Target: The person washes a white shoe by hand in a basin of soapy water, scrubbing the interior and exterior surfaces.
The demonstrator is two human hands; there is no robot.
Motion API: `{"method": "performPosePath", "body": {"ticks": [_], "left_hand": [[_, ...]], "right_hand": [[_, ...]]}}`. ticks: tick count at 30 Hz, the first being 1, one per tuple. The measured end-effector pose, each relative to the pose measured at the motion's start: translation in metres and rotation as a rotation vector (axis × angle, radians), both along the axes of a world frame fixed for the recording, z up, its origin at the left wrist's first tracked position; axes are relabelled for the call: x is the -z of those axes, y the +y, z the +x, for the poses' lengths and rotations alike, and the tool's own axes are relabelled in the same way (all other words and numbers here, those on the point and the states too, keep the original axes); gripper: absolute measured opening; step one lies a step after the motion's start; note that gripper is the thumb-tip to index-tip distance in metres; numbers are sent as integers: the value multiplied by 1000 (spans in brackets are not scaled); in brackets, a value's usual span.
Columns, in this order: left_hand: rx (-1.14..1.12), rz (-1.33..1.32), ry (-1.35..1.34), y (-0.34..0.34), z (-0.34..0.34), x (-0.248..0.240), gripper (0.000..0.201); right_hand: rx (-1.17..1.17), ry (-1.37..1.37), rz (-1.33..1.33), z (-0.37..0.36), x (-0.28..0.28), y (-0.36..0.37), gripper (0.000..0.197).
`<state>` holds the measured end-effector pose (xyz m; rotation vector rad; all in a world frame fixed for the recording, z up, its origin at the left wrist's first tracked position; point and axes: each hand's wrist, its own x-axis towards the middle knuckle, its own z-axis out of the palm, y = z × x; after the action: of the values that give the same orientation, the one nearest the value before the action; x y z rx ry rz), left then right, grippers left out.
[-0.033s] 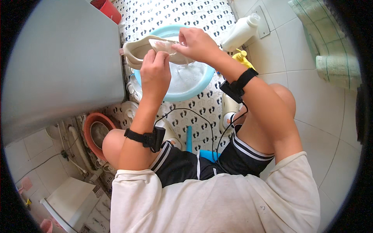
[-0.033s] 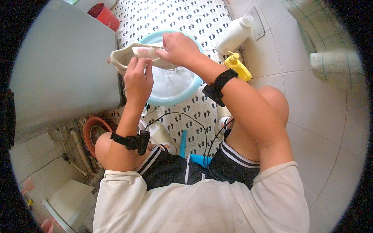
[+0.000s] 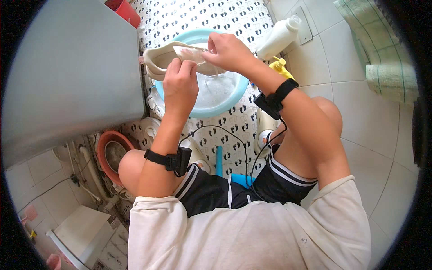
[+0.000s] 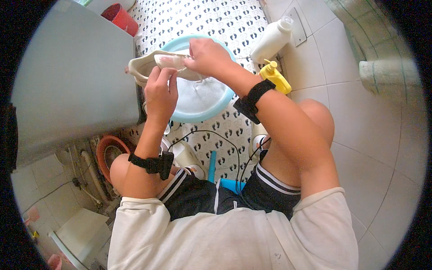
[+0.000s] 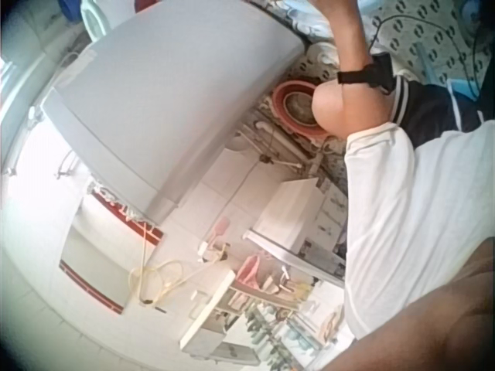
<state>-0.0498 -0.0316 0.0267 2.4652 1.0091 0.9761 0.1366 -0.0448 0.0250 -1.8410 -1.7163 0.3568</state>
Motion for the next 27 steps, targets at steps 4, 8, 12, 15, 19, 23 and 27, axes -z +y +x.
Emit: {"method": "performPosePath", "body": {"ticks": [4, 8, 12, 15, 19, 23, 27], "left_hand": [[42, -10, 16, -4, 1, 2, 3], [90, -7, -17, -2, 3, 7, 7], [58, -190, -118, 3, 2, 14, 12], [-137, -640, -108, 10, -3, -1, 24], [-303, -1045, -596, 15, 0, 6, 38], [-258, -1265, -654, 22, -5, 4, 60], [-224, -1390, -720, 20, -5, -4, 58]], "right_hand": [[86, 2, -226, -3, -7, -2, 31], [100, -78, -162, -7, -2, -4, 29], [42, -77, -69, -5, 9, -1, 28], [62, -32, -32, -11, 6, -3, 28], [26, -49, 70, -15, -1, -6, 27], [-25, -93, 96, -21, -3, -11, 23], [-71, -90, 113, -23, -6, -15, 20]]}}
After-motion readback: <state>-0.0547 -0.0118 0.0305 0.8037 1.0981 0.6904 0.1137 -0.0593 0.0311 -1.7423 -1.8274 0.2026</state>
